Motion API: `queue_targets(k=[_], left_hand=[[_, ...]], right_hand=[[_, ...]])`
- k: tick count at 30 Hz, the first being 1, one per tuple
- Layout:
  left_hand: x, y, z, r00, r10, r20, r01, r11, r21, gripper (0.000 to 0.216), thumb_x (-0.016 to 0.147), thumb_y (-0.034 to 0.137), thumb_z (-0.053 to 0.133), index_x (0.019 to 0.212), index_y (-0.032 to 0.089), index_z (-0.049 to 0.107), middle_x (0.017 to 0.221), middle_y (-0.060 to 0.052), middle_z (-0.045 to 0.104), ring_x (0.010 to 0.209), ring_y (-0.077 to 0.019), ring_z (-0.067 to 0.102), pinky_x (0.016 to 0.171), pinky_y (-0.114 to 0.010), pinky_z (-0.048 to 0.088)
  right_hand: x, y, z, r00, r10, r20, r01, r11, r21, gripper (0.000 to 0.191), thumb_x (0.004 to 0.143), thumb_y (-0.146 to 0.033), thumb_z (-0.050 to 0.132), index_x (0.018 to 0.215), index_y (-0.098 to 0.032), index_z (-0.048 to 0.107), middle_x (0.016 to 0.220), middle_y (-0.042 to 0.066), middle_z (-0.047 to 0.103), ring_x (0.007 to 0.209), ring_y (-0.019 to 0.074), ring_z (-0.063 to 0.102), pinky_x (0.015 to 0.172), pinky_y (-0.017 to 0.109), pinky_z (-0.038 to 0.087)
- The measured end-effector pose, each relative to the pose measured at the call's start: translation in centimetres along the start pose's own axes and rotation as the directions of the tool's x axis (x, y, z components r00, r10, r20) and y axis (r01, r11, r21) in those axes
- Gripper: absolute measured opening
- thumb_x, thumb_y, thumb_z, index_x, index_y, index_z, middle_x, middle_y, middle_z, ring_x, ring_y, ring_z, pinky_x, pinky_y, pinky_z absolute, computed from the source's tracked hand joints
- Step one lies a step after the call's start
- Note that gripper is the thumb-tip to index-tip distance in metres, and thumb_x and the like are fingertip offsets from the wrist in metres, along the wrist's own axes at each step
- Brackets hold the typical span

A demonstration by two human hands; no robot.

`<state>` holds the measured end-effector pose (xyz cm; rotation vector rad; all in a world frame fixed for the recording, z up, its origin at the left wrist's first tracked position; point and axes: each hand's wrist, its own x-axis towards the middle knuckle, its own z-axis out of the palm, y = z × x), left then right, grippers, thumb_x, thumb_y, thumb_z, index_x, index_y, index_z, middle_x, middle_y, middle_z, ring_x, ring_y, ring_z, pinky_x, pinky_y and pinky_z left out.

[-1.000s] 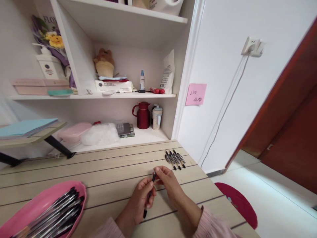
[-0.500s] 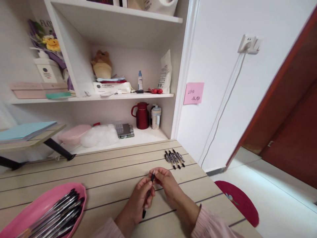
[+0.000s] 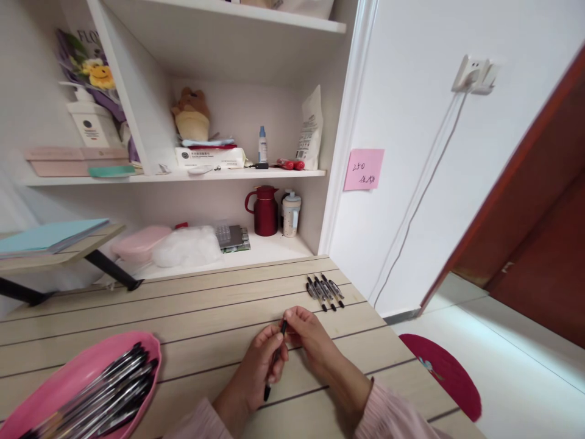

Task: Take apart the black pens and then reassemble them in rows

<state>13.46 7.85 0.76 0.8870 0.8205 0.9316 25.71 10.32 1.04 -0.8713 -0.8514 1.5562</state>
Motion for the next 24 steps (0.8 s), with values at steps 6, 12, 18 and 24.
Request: queue_targets(k=[6, 12, 18, 24], left_hand=[[0.0, -0.1, -0.1, 1.0, 0.003, 0.02, -0.004, 1.0, 0.007, 0.025, 0.073, 0.04, 0.058, 0.081, 0.019, 0.046, 0.055, 0.008, 0.051, 0.028, 0.0006, 0.025, 0.03, -0.015, 0.011], [0.0, -0.1, -0.1, 1.0, -0.02, 0.011, 0.02, 1.0, 0.002, 0.026, 0.07, 0.039, 0.061, 0.08, 0.018, 0.048, 0.054, 0.008, 0.051, 0.029, 0.0006, 0.026, 0.031, -0.015, 0.01], [0.0, -0.2, -0.3, 1.0, -0.009, -0.001, 0.009, 1.0, -0.002, 0.025, 0.071, 0.039, 0.059, 0.08, 0.018, 0.048, 0.055, 0.007, 0.051, 0.03, 0.0007, 0.026, 0.031, -0.015, 0.01], [0.2, -0.4, -0.6, 1.0, -0.016, 0.017, 0.016, 1.0, -0.006, 0.023, 0.073, 0.038, 0.057, 0.08, 0.018, 0.048, 0.056, 0.007, 0.052, 0.029, 0.0008, 0.027, 0.031, -0.015, 0.01]], right_hand=[[0.0, 0.1, 0.4, 0.995, -0.095, 0.036, 0.093, 0.995, 0.039, 0.031, 0.061, -0.043, 0.071, 0.071, -0.015, 0.061, 0.068, 0.003, 0.063, 0.053, 0.0093, 0.051, 0.052, 0.022, 0.038], [0.7, -1.4, -0.5, 0.982, -0.135, -0.13, 0.147, 0.985, 0.089, 0.037, 0.057, -0.044, 0.072, 0.079, -0.017, 0.06, 0.073, 0.004, 0.063, 0.07, 0.0155, 0.059, 0.059, 0.025, 0.044], [2.1, -3.7, -5.7, 0.888, -0.362, -0.284, 0.111, 0.767, -0.632, 0.024, 0.067, -0.036, 0.059, 0.078, -0.015, 0.064, 0.059, 0.001, 0.062, 0.056, 0.0151, 0.057, 0.052, 0.026, 0.043], [2.5, -5.2, -8.5, 0.888, -0.421, -0.185, -0.088, 0.238, -0.967, 0.025, 0.075, -0.024, 0.046, 0.084, -0.018, 0.068, 0.074, 0.006, 0.068, 0.073, 0.0213, 0.061, 0.064, 0.029, 0.042]])
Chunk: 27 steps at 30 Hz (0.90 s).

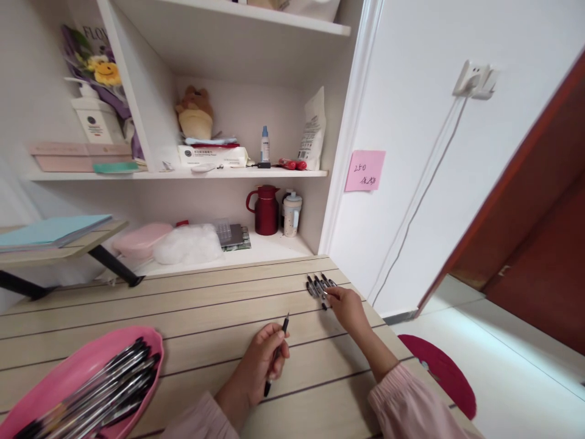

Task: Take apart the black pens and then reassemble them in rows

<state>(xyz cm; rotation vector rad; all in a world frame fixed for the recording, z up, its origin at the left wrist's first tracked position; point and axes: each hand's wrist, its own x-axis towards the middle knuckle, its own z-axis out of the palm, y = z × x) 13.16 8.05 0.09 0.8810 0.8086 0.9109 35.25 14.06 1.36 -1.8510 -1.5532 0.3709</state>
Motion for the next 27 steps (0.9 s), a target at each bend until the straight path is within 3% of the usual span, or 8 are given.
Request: queue_targets(k=[6, 11, 21, 27], left_hand=[[0.0, 0.0, 0.0, 1.0, -0.001, 0.002, 0.001, 1.0, -0.009, 0.023, 0.073, 0.037, 0.057, 0.081, 0.018, 0.048, 0.056, 0.006, 0.053, 0.029, 0.0005, 0.027, 0.031, -0.016, 0.01], [-0.1, 0.0, 0.1, 1.0, -0.007, -0.007, 0.007, 1.0, -0.014, 0.023, 0.072, 0.037, 0.058, 0.081, 0.018, 0.048, 0.055, 0.007, 0.053, 0.029, 0.0006, 0.027, 0.031, -0.015, 0.009], [0.2, -0.2, -0.1, 1.0, -0.012, -0.006, 0.012, 1.0, -0.021, 0.022, 0.073, 0.036, 0.057, 0.08, 0.018, 0.049, 0.055, 0.006, 0.053, 0.029, 0.0006, 0.027, 0.031, -0.015, 0.01], [0.1, -0.2, -0.1, 1.0, 0.01, -0.02, -0.012, 0.998, -0.066, 0.018, 0.075, 0.032, 0.058, 0.08, 0.017, 0.052, 0.055, 0.005, 0.054, 0.03, -0.0005, 0.032, 0.03, -0.014, 0.016]], right_hand=[[0.0, -1.0, 0.9, 0.996, -0.033, 0.086, 0.056, 0.961, -0.271, 0.016, 0.075, -0.021, 0.05, 0.073, -0.021, 0.066, 0.086, 0.009, 0.066, 0.084, 0.0236, 0.059, 0.068, 0.03, 0.038], [0.4, -1.5, 1.6, 0.98, -0.053, 0.191, 0.15, 0.825, -0.545, 0.019, 0.082, -0.025, 0.046, 0.083, -0.02, 0.064, 0.093, 0.009, 0.064, 0.084, 0.0208, 0.059, 0.066, 0.028, 0.038], [0.8, -1.7, 2.4, 0.977, -0.058, 0.203, 0.169, 0.792, -0.587, 0.022, 0.083, -0.02, 0.041, 0.085, -0.015, 0.063, 0.095, 0.013, 0.063, 0.083, 0.0214, 0.059, 0.065, 0.029, 0.039], [0.2, -2.0, 1.5, 0.984, -0.06, 0.17, 0.148, 0.807, -0.571, 0.023, 0.084, -0.022, 0.041, 0.085, -0.016, 0.063, 0.094, 0.013, 0.063, 0.082, 0.0216, 0.059, 0.065, 0.029, 0.039]])
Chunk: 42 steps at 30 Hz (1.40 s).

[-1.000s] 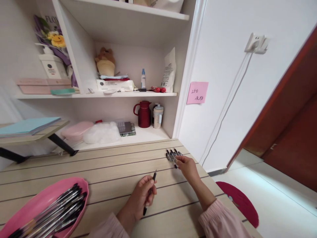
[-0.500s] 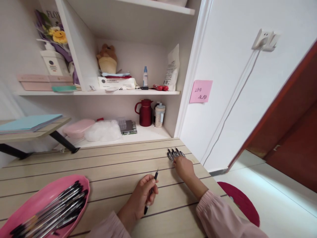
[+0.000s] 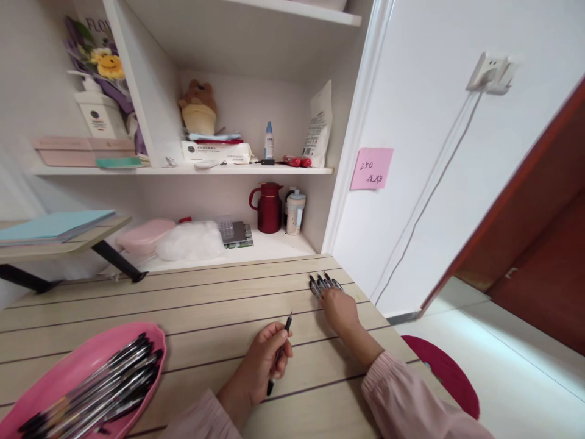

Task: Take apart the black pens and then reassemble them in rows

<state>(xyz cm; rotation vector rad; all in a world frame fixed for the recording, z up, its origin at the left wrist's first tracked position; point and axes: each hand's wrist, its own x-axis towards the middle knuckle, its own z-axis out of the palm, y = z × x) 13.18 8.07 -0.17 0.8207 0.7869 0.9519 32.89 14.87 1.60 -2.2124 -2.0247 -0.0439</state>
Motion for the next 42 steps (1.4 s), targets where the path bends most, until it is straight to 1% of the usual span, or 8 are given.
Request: queue_targets(k=[4, 8, 13, 15, 18, 23, 29, 42], left_hand=[[0.0, 0.3, 0.0, 0.997, 0.002, -0.076, -0.017, 0.98, -0.199, 0.012, 0.073, 0.022, 0.063, 0.078, 0.015, 0.054, 0.065, 0.002, 0.058, 0.048, -0.0038, 0.051, 0.046, -0.014, 0.041], [0.1, 0.6, -0.2, 0.992, 0.045, -0.119, -0.089, 0.91, -0.406, 0.008, 0.072, 0.014, 0.064, 0.076, 0.014, 0.057, 0.072, -0.001, 0.061, 0.063, -0.0084, 0.059, 0.063, -0.02, 0.049], [0.3, 0.8, -0.5, 0.979, 0.069, -0.191, -0.152, 0.87, -0.47, 0.008, 0.072, 0.009, 0.062, 0.074, 0.015, 0.058, 0.075, -0.003, 0.063, 0.069, -0.0108, 0.061, 0.069, -0.022, 0.051], [0.5, 0.7, -0.7, 0.97, 0.089, -0.224, -0.189, 0.86, -0.474, 0.008, 0.072, 0.008, 0.062, 0.074, 0.015, 0.058, 0.08, -0.004, 0.064, 0.076, -0.0123, 0.063, 0.076, -0.024, 0.05], [0.8, 0.5, -0.9, 0.964, 0.089, -0.249, -0.202, 0.856, -0.475, 0.013, 0.076, 0.015, 0.059, 0.089, 0.018, 0.059, 0.095, -0.007, 0.064, 0.093, -0.0172, 0.061, 0.085, -0.03, 0.047], [0.9, 0.4, -1.1, 0.974, 0.048, -0.22, -0.146, 0.879, -0.454, 0.026, 0.08, 0.023, 0.054, 0.106, 0.019, 0.056, 0.109, -0.011, 0.061, 0.105, -0.0214, 0.056, 0.092, -0.037, 0.042], [0.7, 0.4, -1.0, 0.976, 0.05, -0.212, -0.133, 0.905, -0.403, 0.023, 0.076, 0.021, 0.059, 0.098, 0.018, 0.06, 0.102, -0.011, 0.064, 0.103, -0.0227, 0.057, 0.094, -0.04, 0.039], [0.5, 0.6, -0.8, 0.978, 0.055, -0.203, -0.129, 0.919, -0.373, 0.021, 0.072, 0.017, 0.063, 0.093, 0.016, 0.061, 0.096, -0.01, 0.066, 0.092, -0.0198, 0.062, 0.086, -0.036, 0.044]], right_hand=[[-2.7, -1.3, -0.6, 1.0, -0.018, 0.016, 0.012, 0.95, 0.311, 0.021, 0.081, -0.027, 0.045, 0.071, -0.016, 0.061, 0.078, 0.009, 0.065, 0.073, 0.0184, 0.059, 0.062, 0.026, 0.038], [-6.8, -4.6, 0.1, 0.898, -0.326, 0.296, -0.066, 0.565, 0.822, 0.028, 0.079, -0.036, 0.043, 0.06, -0.017, 0.051, 0.048, -0.002, 0.053, 0.044, 0.0101, 0.049, 0.044, 0.02, 0.034], [-9.2, -7.7, 1.3, 0.917, -0.3, 0.262, -0.148, 0.353, 0.924, 0.01, 0.067, -0.023, 0.055, 0.061, -0.016, 0.049, 0.047, -0.006, 0.046, 0.039, 0.006, 0.043, 0.039, 0.016, 0.029], [-8.9, -7.8, 1.4, 0.936, -0.278, 0.218, -0.102, 0.378, 0.92, 0.008, 0.066, -0.02, 0.054, 0.061, -0.016, 0.05, 0.048, -0.006, 0.047, 0.041, 0.0063, 0.043, 0.04, 0.017, 0.029], [-7.5, -6.8, 1.1, 0.971, -0.232, 0.059, 0.08, 0.547, 0.833, 0.011, 0.068, -0.016, 0.05, 0.057, -0.015, 0.053, 0.052, -0.002, 0.054, 0.049, 0.0079, 0.047, 0.046, 0.018, 0.031], [-3.7, -3.5, 0.8, 0.992, -0.122, -0.025, 0.124, 0.935, 0.332, 0.017, 0.075, -0.014, 0.046, 0.072, -0.014, 0.063, 0.076, 0.007, 0.065, 0.07, 0.0137, 0.057, 0.061, 0.021, 0.036], [-1.0, -1.7, 1.7, 0.999, -0.041, 0.005, 0.04, 0.984, 0.171, 0.021, 0.079, -0.01, 0.043, 0.085, -0.01, 0.063, 0.09, 0.017, 0.064, 0.082, 0.0208, 0.059, 0.069, 0.028, 0.037], [-0.6, -1.7, 1.4, 0.999, 0.006, 0.037, -0.01, 0.994, 0.106, 0.024, 0.084, -0.013, 0.036, 0.097, -0.012, 0.056, 0.097, 0.015, 0.063, 0.087, 0.0207, 0.059, 0.072, 0.029, 0.037]])
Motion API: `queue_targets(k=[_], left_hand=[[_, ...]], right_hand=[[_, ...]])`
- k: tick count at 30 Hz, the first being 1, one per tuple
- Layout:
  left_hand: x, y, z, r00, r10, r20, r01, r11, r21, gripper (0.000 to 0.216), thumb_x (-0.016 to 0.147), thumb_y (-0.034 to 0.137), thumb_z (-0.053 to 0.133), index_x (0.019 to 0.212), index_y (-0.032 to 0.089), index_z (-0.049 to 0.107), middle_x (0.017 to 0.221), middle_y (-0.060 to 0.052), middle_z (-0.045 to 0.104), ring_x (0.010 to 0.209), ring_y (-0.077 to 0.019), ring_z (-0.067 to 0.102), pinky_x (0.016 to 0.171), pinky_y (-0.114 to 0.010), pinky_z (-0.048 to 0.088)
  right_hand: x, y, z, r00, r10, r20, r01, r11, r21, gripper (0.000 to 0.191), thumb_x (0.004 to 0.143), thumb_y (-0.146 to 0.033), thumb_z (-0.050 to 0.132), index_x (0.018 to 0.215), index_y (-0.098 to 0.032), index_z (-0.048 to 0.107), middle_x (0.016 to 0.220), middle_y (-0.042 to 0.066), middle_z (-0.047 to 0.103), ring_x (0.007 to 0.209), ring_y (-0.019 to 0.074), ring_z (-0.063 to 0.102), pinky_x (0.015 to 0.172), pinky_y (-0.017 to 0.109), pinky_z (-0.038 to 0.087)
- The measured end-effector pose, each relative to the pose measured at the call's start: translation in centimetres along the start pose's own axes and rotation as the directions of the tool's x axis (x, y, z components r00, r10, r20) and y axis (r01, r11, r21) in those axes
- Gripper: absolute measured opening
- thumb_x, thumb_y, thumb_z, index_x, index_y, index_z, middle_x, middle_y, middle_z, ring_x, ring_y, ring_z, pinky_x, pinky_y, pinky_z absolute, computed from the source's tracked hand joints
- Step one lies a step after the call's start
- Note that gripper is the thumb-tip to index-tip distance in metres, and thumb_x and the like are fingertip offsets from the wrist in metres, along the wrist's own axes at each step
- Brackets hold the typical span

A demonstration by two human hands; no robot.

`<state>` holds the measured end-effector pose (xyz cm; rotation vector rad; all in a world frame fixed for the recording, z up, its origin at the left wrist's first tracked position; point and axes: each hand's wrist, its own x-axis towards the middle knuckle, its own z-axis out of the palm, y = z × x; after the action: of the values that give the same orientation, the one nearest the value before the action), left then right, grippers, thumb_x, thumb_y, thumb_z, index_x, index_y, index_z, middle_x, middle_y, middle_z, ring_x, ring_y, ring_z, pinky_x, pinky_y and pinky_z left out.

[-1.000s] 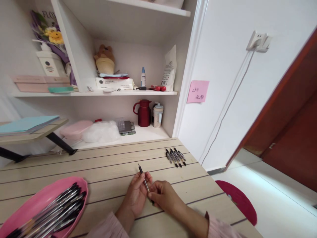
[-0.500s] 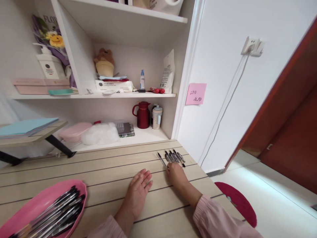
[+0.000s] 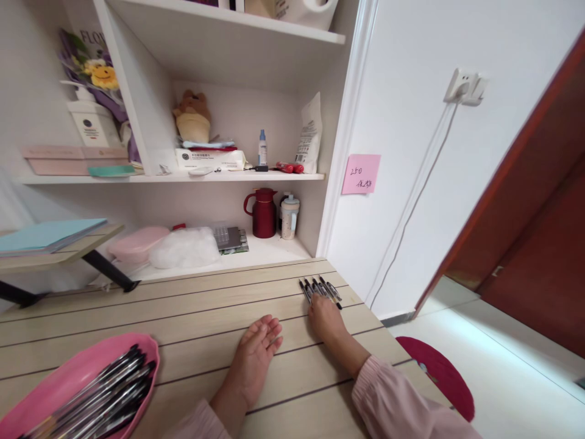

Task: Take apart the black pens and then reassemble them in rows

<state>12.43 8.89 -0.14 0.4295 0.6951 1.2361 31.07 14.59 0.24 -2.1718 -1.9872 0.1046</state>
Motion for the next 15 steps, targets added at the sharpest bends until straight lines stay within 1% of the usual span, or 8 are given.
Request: queue_targets(k=[9, 12, 15], left_hand=[[-0.05, 0.07, 0.06, 1.0, -0.006, 0.013, 0.006, 1.0, 0.011, 0.022, 0.07, 0.017, 0.064, 0.092, 0.016, 0.06, 0.094, -0.01, 0.066, 0.09, -0.0194, 0.062, 0.084, -0.035, 0.044], [-0.08, 0.02, 0.08, 1.0, -0.005, 0.012, 0.005, 1.0, 0.013, 0.023, 0.069, 0.017, 0.066, 0.092, 0.016, 0.06, 0.094, -0.01, 0.066, 0.089, -0.0193, 0.062, 0.083, -0.034, 0.044], [-0.1, 0.03, 0.1, 1.0, -0.005, 0.013, 0.005, 1.0, 0.014, 0.024, 0.068, 0.017, 0.067, 0.091, 0.016, 0.061, 0.093, -0.009, 0.067, 0.088, -0.019, 0.062, 0.083, -0.034, 0.044]], right_hand=[[0.15, 0.09, 0.33, 0.999, -0.005, -0.034, 0.005, 1.0, 0.004, 0.022, 0.082, -0.015, 0.04, 0.097, -0.011, 0.055, 0.095, 0.015, 0.063, 0.087, 0.0213, 0.059, 0.072, 0.03, 0.037], [0.03, 0.1, 0.08, 0.999, 0.003, -0.045, -0.003, 1.0, 0.008, 0.022, 0.081, -0.017, 0.042, 0.098, -0.01, 0.054, 0.095, 0.015, 0.063, 0.087, 0.0217, 0.059, 0.071, 0.03, 0.037], [-0.57, 0.03, -0.46, 1.0, 0.007, -0.029, -0.006, 1.0, 0.019, 0.021, 0.082, -0.018, 0.042, 0.098, -0.011, 0.054, 0.094, 0.015, 0.063, 0.086, 0.0214, 0.059, 0.07, 0.029, 0.037]])
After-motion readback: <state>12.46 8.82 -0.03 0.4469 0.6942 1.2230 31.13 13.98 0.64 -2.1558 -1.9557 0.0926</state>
